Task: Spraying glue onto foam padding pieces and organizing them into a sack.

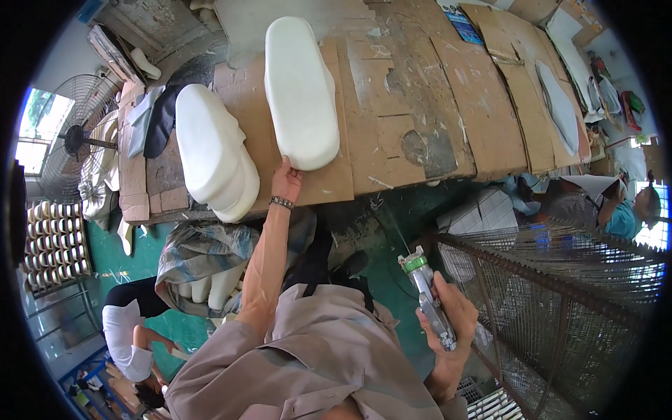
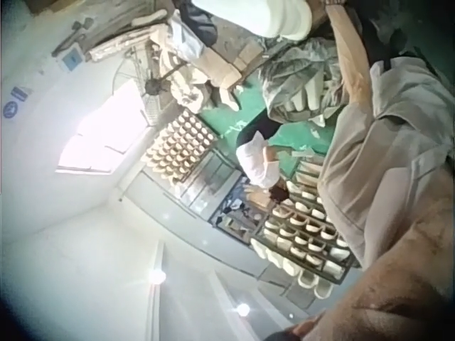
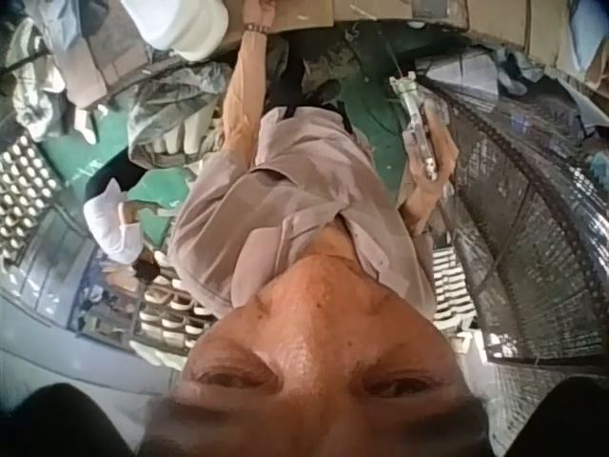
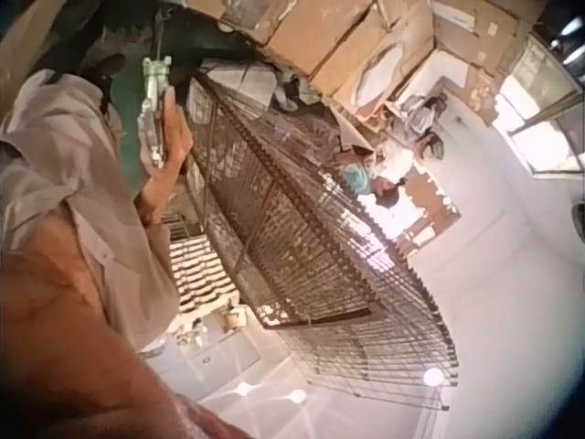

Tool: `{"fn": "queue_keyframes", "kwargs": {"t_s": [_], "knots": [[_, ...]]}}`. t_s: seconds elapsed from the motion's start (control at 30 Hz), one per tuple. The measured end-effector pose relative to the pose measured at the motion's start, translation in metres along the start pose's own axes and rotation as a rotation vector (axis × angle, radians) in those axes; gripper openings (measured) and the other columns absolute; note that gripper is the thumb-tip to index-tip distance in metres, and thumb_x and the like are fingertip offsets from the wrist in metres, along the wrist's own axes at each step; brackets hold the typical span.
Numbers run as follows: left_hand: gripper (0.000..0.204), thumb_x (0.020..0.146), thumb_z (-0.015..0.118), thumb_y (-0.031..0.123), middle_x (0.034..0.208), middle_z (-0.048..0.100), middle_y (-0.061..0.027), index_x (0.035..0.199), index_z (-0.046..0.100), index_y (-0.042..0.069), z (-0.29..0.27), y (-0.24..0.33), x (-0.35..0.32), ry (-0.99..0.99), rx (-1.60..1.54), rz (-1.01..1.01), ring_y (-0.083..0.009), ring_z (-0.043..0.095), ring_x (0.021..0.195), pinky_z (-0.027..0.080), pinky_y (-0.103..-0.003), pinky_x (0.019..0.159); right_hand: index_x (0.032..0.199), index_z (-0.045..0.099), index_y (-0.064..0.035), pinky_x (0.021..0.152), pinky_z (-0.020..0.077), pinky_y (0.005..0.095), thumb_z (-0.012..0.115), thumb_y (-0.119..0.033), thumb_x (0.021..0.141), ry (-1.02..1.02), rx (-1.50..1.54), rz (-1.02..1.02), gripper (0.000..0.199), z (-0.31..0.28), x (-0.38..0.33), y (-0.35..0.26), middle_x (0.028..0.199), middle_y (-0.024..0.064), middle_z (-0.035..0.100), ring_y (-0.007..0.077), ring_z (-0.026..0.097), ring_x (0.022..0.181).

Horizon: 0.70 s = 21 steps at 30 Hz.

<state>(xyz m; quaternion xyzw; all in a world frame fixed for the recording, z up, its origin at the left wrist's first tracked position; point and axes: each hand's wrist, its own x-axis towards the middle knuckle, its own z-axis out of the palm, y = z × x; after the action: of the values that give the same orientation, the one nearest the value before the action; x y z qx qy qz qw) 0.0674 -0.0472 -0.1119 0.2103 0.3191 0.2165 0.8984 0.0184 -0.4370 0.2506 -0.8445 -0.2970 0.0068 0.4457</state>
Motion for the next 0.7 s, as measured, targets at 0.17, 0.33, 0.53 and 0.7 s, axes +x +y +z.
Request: {"fn": "queue_keyframes", "kwargs": {"t_s": [0.17, 0.33, 0.53, 0.7], "knots": [[0.039, 0.097, 0.072, 0.021, 0.127, 0.065, -0.0043, 0.130, 0.057, 0.005, 0.021, 0.007, 0.005, -0.089, 0.083, 0.052, -0.0179, 0.061, 0.115, 0.047, -0.035, 0.101, 0.130, 0.061, 0.0108, 0.066, 0.0508, 0.0301, 0.074, -0.017, 0.089, 0.074, -0.045, -0.042, 0.052, 0.020, 0.044, -0.007, 0.084, 0.0158, 0.066, 0.0217, 0.065, 0.072], [0.048, 0.097, 0.069, 0.010, 0.135, 0.063, -0.0051, 0.142, 0.052, 0.004, 0.064, 0.024, 0.004, -0.166, -0.037, 0.150, -0.0182, 0.061, 0.118, 0.052, -0.033, 0.097, 0.132, 0.059, 0.0123, 0.071, 0.0539, 0.0328, 0.072, -0.016, 0.090, 0.060, 0.019, -0.025, 0.053, 0.039, 0.070, -0.016, 0.087, 0.0168, 0.069, 0.0239, 0.067, 0.075], [0.048, 0.098, 0.070, 0.013, 0.132, 0.064, -0.0041, 0.141, 0.051, 0.005, 0.088, 0.056, -0.022, -0.091, -0.177, 0.143, -0.0167, 0.061, 0.117, 0.053, -0.034, 0.096, 0.138, 0.054, 0.0122, 0.078, 0.0538, 0.0329, 0.067, -0.016, 0.095, -0.069, 0.110, -0.019, 0.053, 0.066, 0.095, -0.020, 0.092, 0.0125, 0.069, 0.0201, 0.065, 0.082], [0.046, 0.097, 0.070, 0.010, 0.130, 0.065, -0.0053, 0.139, 0.053, 0.004, 0.099, 0.085, -0.008, 0.060, 0.046, 0.012, -0.0174, 0.061, 0.117, 0.051, -0.035, 0.097, 0.142, 0.051, 0.0104, 0.076, 0.0525, 0.0281, 0.069, -0.013, 0.095, -0.173, 0.096, -0.016, 0.056, 0.090, 0.117, -0.024, 0.093, 0.0098, 0.069, 0.0164, 0.064, 0.083]]}}
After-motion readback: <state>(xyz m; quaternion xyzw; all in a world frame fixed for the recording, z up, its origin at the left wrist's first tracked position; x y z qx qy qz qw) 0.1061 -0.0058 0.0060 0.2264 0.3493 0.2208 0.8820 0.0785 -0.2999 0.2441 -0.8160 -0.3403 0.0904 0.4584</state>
